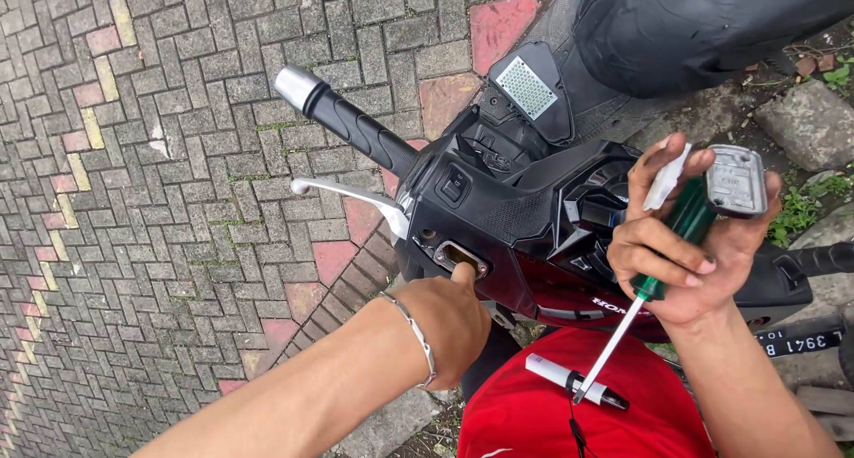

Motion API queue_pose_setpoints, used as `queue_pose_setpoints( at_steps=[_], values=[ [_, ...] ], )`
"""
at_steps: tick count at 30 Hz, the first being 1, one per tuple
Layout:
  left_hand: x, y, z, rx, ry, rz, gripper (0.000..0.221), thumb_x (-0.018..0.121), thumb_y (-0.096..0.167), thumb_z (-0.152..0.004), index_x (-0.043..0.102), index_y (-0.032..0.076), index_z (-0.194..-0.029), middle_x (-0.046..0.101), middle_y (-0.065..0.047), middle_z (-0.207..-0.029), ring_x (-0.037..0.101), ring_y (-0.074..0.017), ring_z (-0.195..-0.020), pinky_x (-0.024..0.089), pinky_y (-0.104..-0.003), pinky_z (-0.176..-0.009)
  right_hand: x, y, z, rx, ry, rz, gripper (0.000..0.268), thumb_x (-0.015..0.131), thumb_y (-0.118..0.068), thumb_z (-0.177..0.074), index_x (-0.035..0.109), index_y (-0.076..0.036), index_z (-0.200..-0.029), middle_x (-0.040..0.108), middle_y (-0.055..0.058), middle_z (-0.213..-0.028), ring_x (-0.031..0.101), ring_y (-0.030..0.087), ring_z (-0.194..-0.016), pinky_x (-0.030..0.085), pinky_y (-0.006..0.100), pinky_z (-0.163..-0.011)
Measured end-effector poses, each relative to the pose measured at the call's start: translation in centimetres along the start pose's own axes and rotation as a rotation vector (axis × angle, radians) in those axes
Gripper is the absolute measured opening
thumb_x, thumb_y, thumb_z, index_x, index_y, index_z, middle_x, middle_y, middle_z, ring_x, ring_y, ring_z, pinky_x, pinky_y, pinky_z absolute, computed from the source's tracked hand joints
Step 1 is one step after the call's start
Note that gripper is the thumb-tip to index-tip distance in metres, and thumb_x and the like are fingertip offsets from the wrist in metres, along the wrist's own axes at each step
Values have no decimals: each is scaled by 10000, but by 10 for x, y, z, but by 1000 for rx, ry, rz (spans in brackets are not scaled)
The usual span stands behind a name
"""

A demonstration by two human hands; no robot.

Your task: Repairing a motorcycle by working on the front console area using a screwdriver and handling small components

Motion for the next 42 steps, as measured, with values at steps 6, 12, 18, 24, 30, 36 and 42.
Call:
queue_pose_setpoints(
  at_steps=[6, 12, 18, 24, 30, 36, 42],
  values=[
    [-9, 3, -5, -6, -87, -144, 585, 773, 353, -801, 635, 285, -1366, 620, 63, -1327, 313, -215, -1332, 589, -372, -797, 1, -3, 1, -41, 11, -14, 344, 874, -314, -996, 760, -111, -1249, 610, -137, -1410, 485, 36, -491, 437, 131, -448],
    [-15, -8, -16, -104, -95, -95, 671, 737, 415, -838, 550, 315, -1475, 426, 41, -1581, 194, -277, -1532, 526, -527, -1026, 0, -2, 2, -24, 12, -58, 342, 867, -325, -986, 755, -111, -1228, 629, -120, -1380, 491, 53, -487, 431, 145, -447],
    [-21, 2, -12, -11, -104, -194, 585, 741, 365, -823, 648, 268, -1392, 616, 65, -1425, 551, -248, -1352, 616, -459, -923, 0, -2, 3, -35, 1, -43, 353, 850, -340, -999, 761, -107, -1249, 614, -125, -1394, 483, 43, -494, 425, 133, -446],
    [15, -10, -7, -136, 120, 88, 478, 647, 253, -919, 613, 221, -1394, 429, -125, -1427, 636, -263, -1146, 582, -441, -849, -2, -2, 2, -12, 5, -62, 365, 840, -339, -991, 757, -84, -1238, 612, -110, -1403, 475, 57, -479, 416, 144, -441],
    [39, 0, 23, -87, 892, -82, 281, 439, 226, -1019, 707, 228, -935, 448, -233, -1338, 583, -193, -546, 478, -382, -416, 1, 1, -1, 24, -5, -15, 370, 837, -344, -986, 766, -94, -1249, 603, -133, -1414, 469, 47, -484, 406, 131, -441],
    [43, 3, 45, -61, 1238, 0, 184, 506, 191, -1013, 656, 179, -907, 469, -134, -1163, 539, -260, -783, 475, -419, -541, 0, -1, -3, 24, -20, 89, 379, 841, -338, -999, 759, -92, -1276, 585, -125, -1444, 485, 48, -496, 425, 138, -459],
    [56, 25, 90, 44, 1573, -123, 77, 550, 110, -1017, 600, 143, -969, 534, -94, -1036, 481, -272, -875, 370, -394, -657, 8, 3, -5, 67, -44, 171, 356, 819, -330, -1009, 763, -98, -1273, 580, -130, -1454, 471, 41, -492, 400, 131, -460]
  ],
)
Point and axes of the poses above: each hand's wrist, its own z-axis away from the middle knuckle, its own x-axis out of the palm, y = z × x, the point moved 7 cm from there along -z, towards the middle knuckle
